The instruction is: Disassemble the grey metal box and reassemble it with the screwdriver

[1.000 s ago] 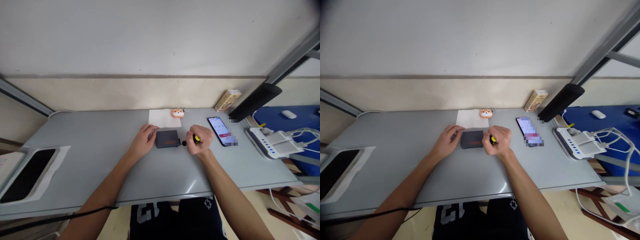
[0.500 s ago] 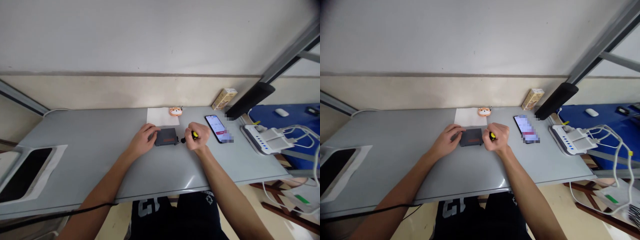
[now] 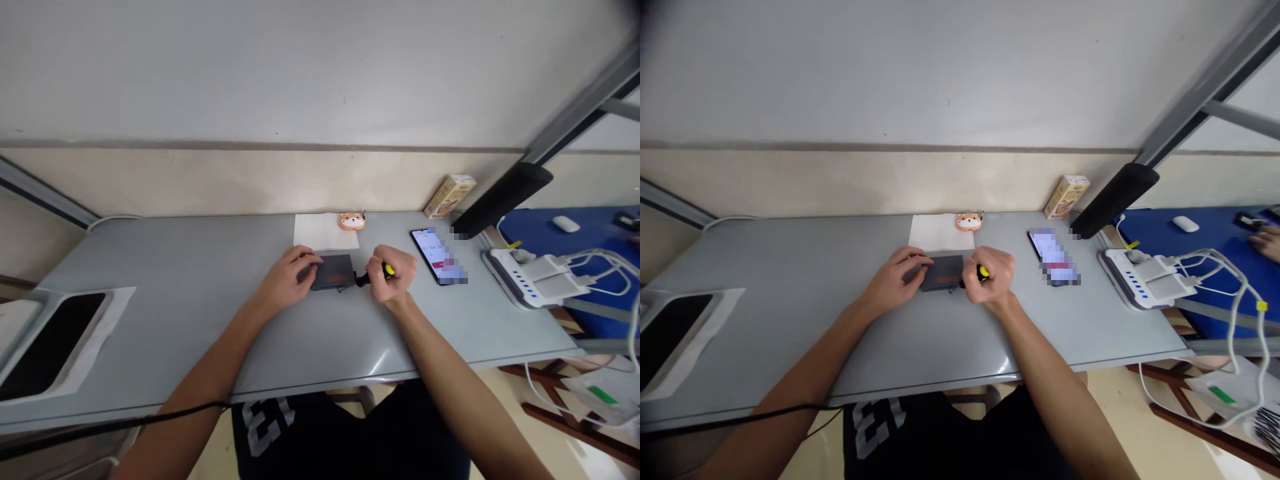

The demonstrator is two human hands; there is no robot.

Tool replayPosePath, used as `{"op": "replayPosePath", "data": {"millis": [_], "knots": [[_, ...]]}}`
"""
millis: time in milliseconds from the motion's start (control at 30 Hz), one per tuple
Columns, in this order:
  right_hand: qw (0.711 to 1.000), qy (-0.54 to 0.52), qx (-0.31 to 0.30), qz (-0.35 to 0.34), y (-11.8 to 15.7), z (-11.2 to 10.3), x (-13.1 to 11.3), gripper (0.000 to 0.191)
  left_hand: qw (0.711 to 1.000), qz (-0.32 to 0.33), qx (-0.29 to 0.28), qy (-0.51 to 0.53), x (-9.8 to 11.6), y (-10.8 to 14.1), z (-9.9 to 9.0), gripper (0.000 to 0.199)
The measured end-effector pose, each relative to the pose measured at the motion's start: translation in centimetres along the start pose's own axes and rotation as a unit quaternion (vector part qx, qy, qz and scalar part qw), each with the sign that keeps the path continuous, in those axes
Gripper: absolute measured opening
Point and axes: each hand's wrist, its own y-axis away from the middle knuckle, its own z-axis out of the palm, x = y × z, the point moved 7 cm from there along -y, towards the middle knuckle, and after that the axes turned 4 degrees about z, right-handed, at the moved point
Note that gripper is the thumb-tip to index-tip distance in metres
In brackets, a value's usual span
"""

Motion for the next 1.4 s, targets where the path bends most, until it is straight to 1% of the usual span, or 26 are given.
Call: {"op": "replayPosePath", "data": {"millis": [67,167,267,433,533,633,733,833,933,1033,1167,1267,1333,1400], "knots": [[1.0,0.0,-0.02,0.001,0.3,0.8,-0.4,0.034,1.0,-0.005,-0.002,0.002,0.0,0.0,0.1,0.022],[0.998,-0.013,-0.051,-0.023,0.9,2.1,-1.4,0.03,1.0,-0.017,-0.003,0.002,-0.3,-0.1,0.3,0.021],[0.997,-0.033,-0.055,-0.037,1.2,2.9,-2.0,0.028,1.0,-0.016,-0.006,0.002,-0.6,-0.1,0.5,0.021],[0.997,-0.057,-0.046,-0.039,1.5,2.9,-2.0,0.029,1.0,-0.003,-0.005,0.006,-0.7,-0.1,0.4,0.02],[0.997,-0.053,-0.035,-0.039,1.5,2.7,-1.9,0.03,1.0,0.0,-0.003,0.004,-0.6,-0.1,0.3,0.02],[0.998,-0.043,-0.03,-0.023,1.4,2.4,-1.5,0.031,1.0,0.001,-0.004,0.005,-0.3,-0.2,0.1,0.021],[0.999,-0.041,-0.017,0.016,1.2,1.9,-0.7,0.033,1.0,-0.001,-0.006,0.009,0.1,-0.3,-0.4,0.02],[0.995,-0.057,0.015,0.08,0.9,1.2,0.6,0.036,1.0,0.012,-0.019,0.02,0.9,-0.2,-0.6,0.014],[0.984,-0.067,0.062,0.153,0.8,0.5,2.2,0.037,0.998,0.032,-0.042,0.03,1.7,-0.1,-0.2,0.013],[0.97,-0.066,0.085,0.217,0.8,0.3,3.5,0.037,0.998,0.039,-0.043,0.025,1.8,-0.2,0.3,0.011],[0.956,-0.078,0.091,0.269,0.8,0.6,4.6,0.036,0.998,0.038,-0.027,0.031,1.1,-0.3,0.8,0.015],[0.943,-0.088,0.099,0.304,0.8,0.6,5.4,0.035,0.998,0.034,-0.023,0.041,0.1,-0.1,0.7,0.017],[0.933,-0.093,0.108,0.329,0.9,0.6,6.3,0.034,0.999,0.015,-0.016,0.037,-0.8,0.0,0.3,0.019],[0.921,-0.095,0.12,0.357,1.0,0.5,7.4,0.033,1.0,-0.024,0.002,0.018,-2.2,-0.4,-0.3,0.021]]}}
